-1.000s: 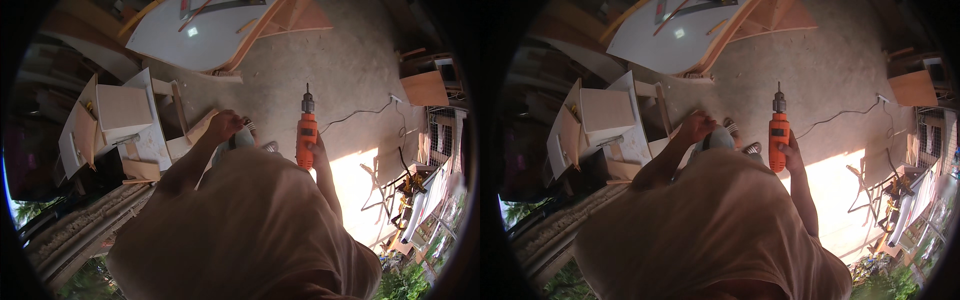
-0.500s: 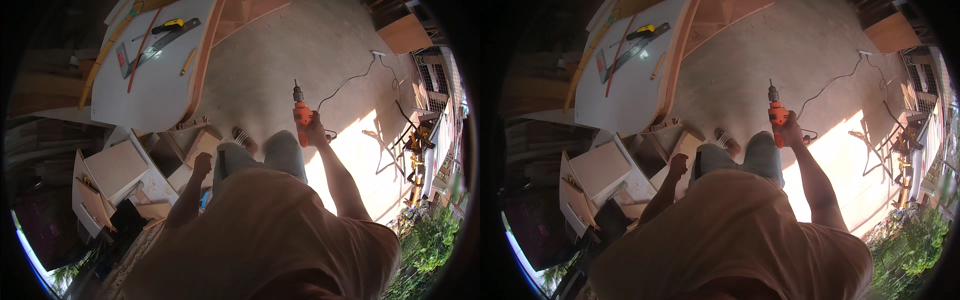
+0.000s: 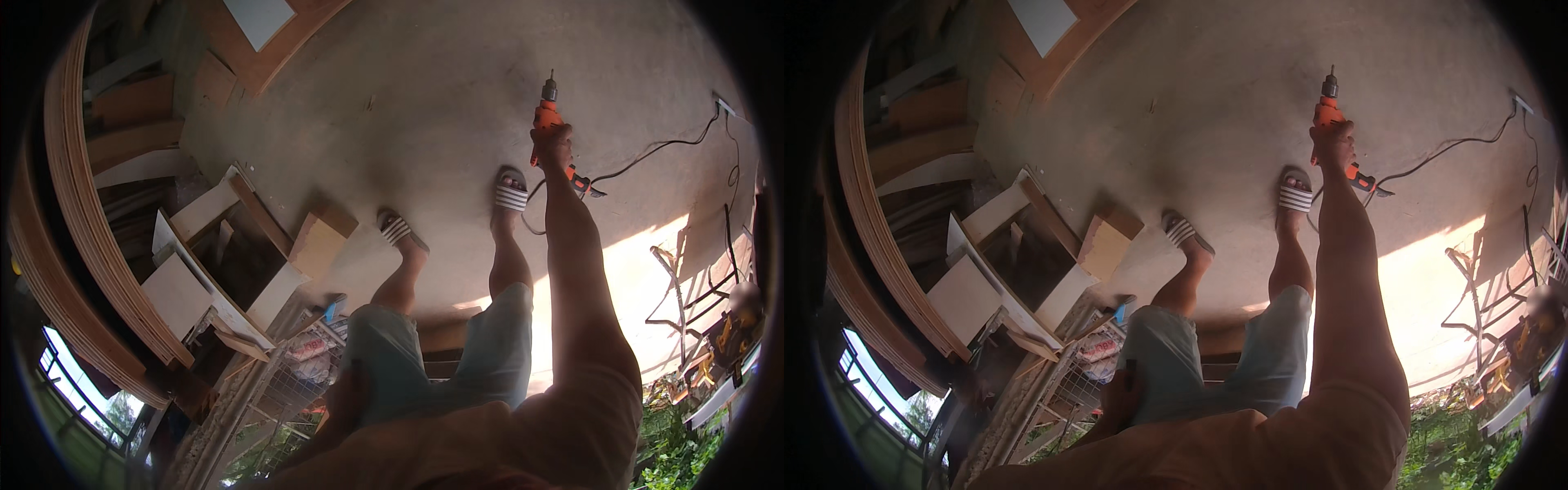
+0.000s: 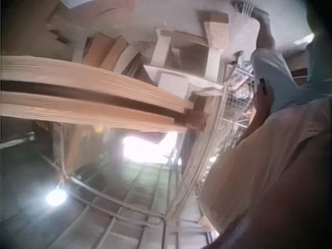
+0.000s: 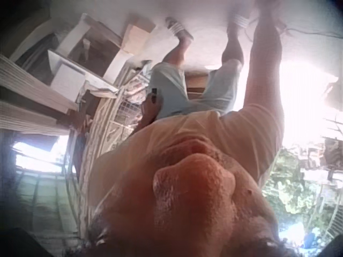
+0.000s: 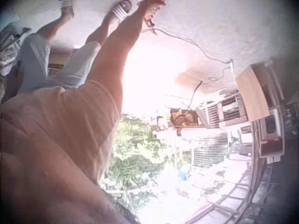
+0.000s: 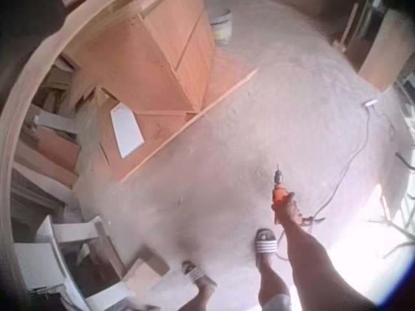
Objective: The person assembles a curved wooden furniture piece. They align and secure a white panel to a curved wooden frame using a power drill, then cut a wooden strip on a table saw and attach it to the frame.
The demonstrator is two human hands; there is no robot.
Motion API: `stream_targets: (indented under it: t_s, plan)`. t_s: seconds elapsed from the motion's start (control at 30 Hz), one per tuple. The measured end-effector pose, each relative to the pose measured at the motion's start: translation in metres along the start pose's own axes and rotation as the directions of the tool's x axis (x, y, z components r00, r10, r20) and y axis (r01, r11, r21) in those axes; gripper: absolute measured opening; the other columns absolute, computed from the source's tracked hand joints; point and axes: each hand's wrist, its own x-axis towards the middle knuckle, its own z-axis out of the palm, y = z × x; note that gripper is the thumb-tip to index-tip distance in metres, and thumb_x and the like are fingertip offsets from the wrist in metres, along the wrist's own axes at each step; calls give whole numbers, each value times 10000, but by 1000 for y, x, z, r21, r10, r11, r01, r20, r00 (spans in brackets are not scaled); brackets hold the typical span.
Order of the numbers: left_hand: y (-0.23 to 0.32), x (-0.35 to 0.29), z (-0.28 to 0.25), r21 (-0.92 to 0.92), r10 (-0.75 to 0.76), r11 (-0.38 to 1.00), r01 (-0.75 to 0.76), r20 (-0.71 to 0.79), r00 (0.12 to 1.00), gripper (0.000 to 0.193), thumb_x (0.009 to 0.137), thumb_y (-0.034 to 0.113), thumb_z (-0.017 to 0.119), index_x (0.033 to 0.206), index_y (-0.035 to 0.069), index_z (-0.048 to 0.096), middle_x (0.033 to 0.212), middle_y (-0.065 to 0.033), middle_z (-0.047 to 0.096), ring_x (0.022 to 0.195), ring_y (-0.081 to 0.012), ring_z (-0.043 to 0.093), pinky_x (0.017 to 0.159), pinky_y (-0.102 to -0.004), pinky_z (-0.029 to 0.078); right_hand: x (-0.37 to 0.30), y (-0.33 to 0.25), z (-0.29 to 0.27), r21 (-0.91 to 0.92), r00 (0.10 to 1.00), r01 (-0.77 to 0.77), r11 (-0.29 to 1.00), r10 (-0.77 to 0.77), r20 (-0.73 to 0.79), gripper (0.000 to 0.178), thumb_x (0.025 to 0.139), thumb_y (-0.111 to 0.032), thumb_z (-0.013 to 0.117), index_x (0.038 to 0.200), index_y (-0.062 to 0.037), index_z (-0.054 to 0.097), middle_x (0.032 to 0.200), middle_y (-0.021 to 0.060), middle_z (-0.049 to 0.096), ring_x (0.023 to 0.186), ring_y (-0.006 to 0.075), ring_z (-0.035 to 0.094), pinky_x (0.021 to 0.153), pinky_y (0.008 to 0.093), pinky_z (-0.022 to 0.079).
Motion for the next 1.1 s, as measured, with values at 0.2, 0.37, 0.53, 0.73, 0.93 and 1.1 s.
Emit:
stream_targets:
  t_s: [0.2,0.37,0.53,0.73,0.93,1.1]
  plan:
    - [48,-15,11,-130,-148,978,161,104,984,482,884,469,560,1202,110,612,889,-182,695,860,-384,681,786,-500,510,101,-6,86,-124,995,11,992,-23,-93,888,723,-654,656,1328,-95,324,1221,239,569,1142,405,581,973,531,403]
    - [53,-20,20,-221,-251,935,277,138,958,401,854,424,619,1097,105,643,886,-176,701,864,-385,678,792,-482,510,128,16,129,-238,984,126,963,-151,-90,928,721,-808,567,1272,-91,356,1201,206,598,1172,388,571,1003,527,375]
    - [52,-26,9,-298,-269,907,297,132,954,354,860,381,613,1112,134,627,928,-169,696,899,-378,673,803,-473,510,148,40,165,-234,995,71,970,-85,-53,1018,679,-844,568,1338,-88,389,1294,179,555,1204,373,551,1015,523,386]
    - [32,-17,16,-337,-165,925,175,58,985,354,820,366,653,1101,152,643,905,-144,702,861,-347,682,781,-453,515,189,64,168,-274,970,84,958,-142,-196,1062,605,-892,589,1320,-124,430,1325,205,539,1217,425,527,991,686,312]
    - [13,-24,-4,-495,-74,866,72,16,997,347,845,360,664,1085,111,671,902,-133,702,863,-292,678,787,-402,515,30,22,92,50,748,660,750,-662,57,632,903,-469,633,1319,0,553,1265,227,606,1169,364,585,988,436,458]
    - [-99,4,-25,-944,-215,309,119,53,975,326,888,377,651,1011,78,685,695,-28,548,520,-97,491,416,-281,400,-269,-64,-89,597,502,579,555,-820,275,266,901,-152,650,1128,-15,636,1043,108,674,959,194,649,850,330,513]
